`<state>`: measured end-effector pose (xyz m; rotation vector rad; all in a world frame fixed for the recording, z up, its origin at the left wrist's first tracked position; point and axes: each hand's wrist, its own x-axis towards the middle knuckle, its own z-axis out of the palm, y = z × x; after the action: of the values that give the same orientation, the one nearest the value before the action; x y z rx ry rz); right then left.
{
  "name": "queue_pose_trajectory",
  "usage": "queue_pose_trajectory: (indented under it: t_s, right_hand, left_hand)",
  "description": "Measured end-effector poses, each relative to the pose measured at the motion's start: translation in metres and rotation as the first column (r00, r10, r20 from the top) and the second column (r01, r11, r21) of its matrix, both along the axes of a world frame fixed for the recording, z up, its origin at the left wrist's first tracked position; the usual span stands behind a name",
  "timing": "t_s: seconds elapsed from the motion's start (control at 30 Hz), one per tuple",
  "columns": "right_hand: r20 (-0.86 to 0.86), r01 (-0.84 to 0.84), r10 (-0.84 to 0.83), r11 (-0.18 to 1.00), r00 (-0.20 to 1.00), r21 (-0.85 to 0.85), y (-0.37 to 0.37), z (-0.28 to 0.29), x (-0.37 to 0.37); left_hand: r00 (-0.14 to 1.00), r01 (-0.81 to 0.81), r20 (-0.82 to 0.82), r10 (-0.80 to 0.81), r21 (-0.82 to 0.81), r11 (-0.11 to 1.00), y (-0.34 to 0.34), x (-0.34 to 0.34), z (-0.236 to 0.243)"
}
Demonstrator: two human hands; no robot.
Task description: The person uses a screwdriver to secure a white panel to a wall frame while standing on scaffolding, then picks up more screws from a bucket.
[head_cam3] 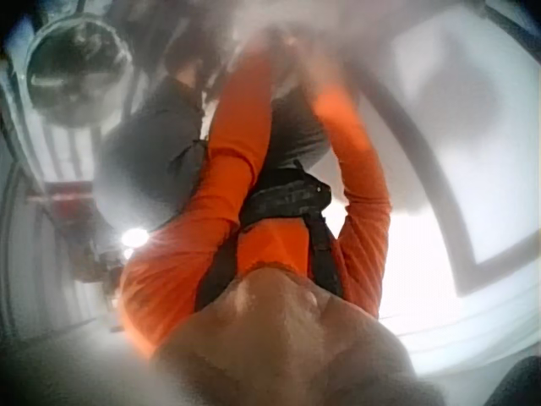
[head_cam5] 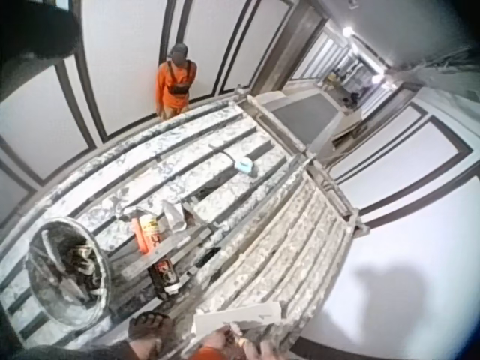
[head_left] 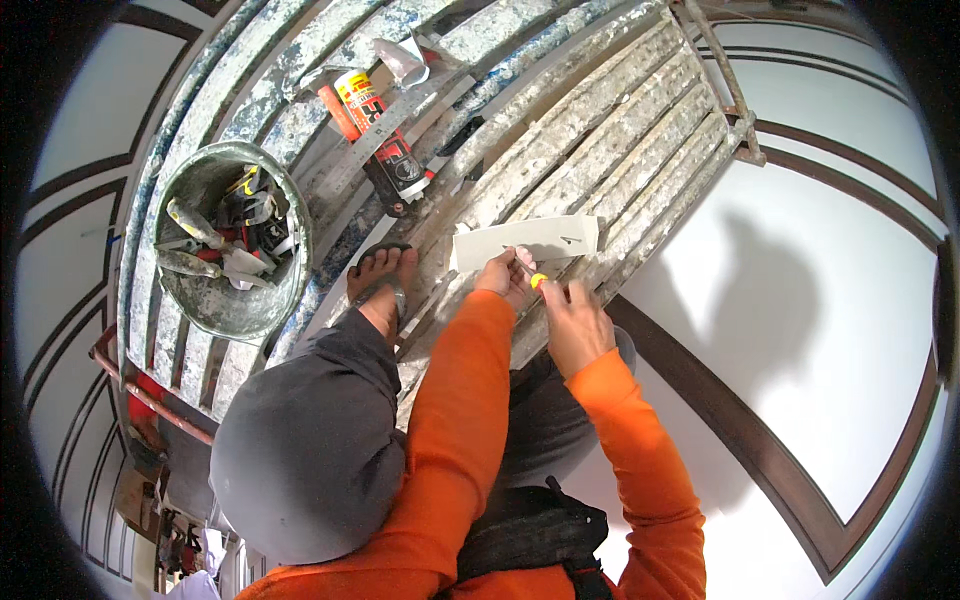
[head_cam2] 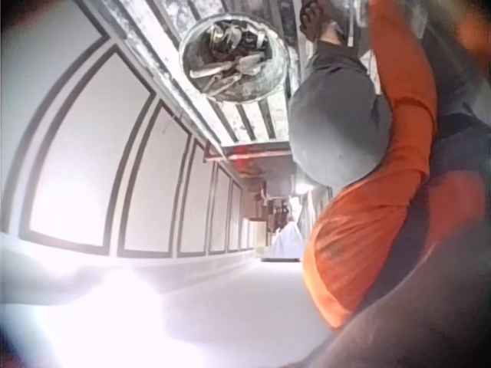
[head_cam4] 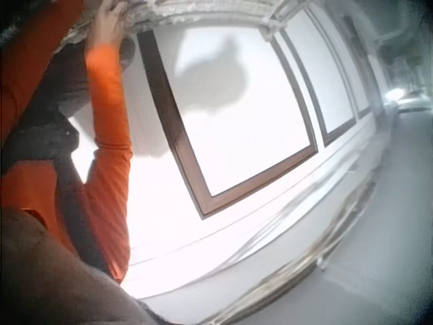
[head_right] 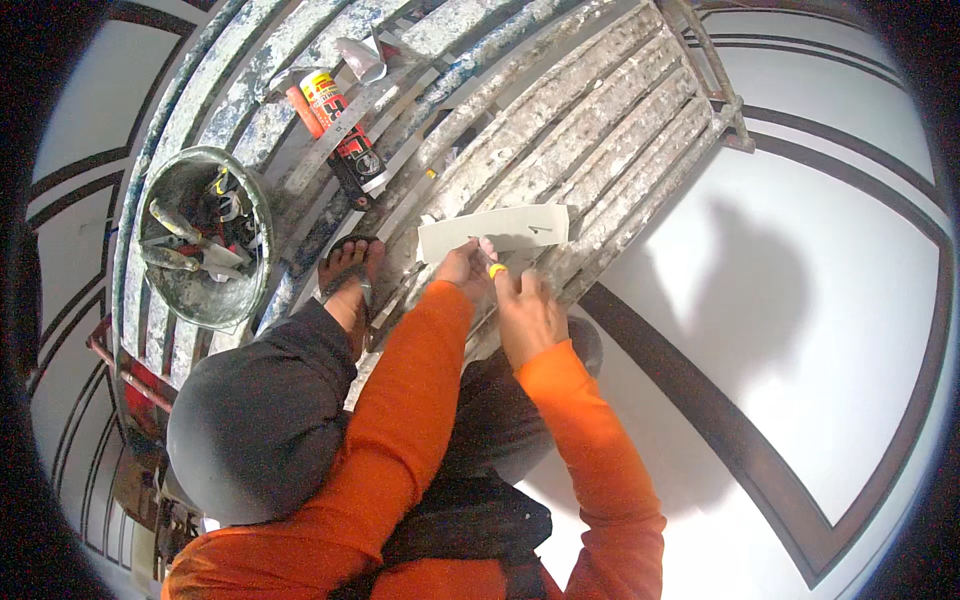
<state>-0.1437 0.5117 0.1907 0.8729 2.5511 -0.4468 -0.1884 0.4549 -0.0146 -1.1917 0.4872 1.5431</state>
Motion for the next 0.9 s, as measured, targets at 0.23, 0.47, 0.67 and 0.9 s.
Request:
queue_pose_trajectory:
  t_s: [0.23, 0.47, 0.67, 0.9]
  right_hand:
    - [0.302, 0.258, -0.204, 0.954, 0.931, -0.153, -0.002, 0.018, -0.045]
    - [0.353, 0.261, -0.22, 0.963, 0.909, -0.073, 0.0, 0.015, -0.052]
    - [-0.111, -0.142, 0.155, 0.983, 0.982, 0.117, -0.006, 0.004, -0.021]
    - [0.014, 0.013, -0.013, 1.0, 1.0, -0.012, -0.005, 0.019, -0.038]
  left_hand:
    - [0.986, -0.163, 0.019, 0.163, 0.011, 0.986, -0.005, 0.004, 0.005]
    - [0.986, -0.132, -0.087, 0.144, 0.135, 0.982, -0.008, 0.003, 0.012]
    - [0.989, -0.138, -0.039, 0.143, 0.109, 0.984, -0.009, 0.007, 0.009]
    - [0.994, -0.095, -0.026, 0.104, 0.232, 0.968, -0.021, 0.011, 0.007]
